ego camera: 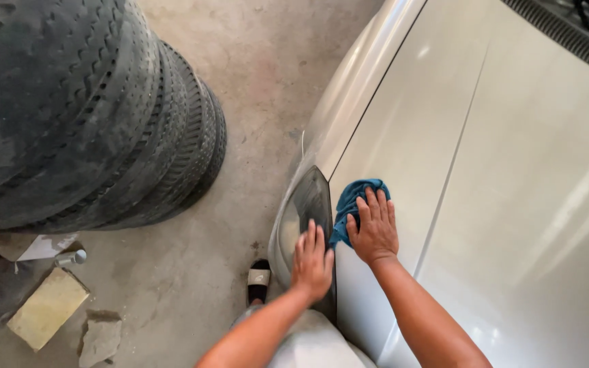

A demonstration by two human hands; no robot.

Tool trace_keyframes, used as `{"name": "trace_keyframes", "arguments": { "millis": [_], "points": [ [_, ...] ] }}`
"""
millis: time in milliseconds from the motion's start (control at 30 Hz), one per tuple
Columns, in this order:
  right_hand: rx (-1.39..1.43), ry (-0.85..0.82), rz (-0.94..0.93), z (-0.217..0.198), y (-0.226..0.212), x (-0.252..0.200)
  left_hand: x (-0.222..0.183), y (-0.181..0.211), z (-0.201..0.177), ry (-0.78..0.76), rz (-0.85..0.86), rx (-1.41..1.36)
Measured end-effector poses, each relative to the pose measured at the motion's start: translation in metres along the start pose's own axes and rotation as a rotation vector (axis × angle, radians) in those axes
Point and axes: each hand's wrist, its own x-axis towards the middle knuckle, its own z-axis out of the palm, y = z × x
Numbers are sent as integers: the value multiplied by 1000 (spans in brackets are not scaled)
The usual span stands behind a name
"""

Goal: The person dips a blue cloth into a bucket of water and scrubs the front headlights of a silver car. They wipe the surface of the headlights with the wet cloth, then return to the bucket to re-wet the cloth before continuing to clean the other headlight.

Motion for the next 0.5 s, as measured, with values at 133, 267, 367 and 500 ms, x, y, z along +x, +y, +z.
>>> {"name": "trace_keyframes", "arguments": {
  "millis": [133, 267, 367, 500],
  "points": [
    [-6, -7, -3, -1, 0, 0, 91, 6, -13, 10, -106, -30],
    [-8, -14, -6, 1, 0, -1, 97, 5, -20, -35, -149, -72],
    [-8, -12, -2, 1, 1, -2, 41, 4, -13, -3, -45, -38],
    [-3, -1, -1, 3, 0, -3, 4, -5, 2, -16, 19, 15]
  ]
}}
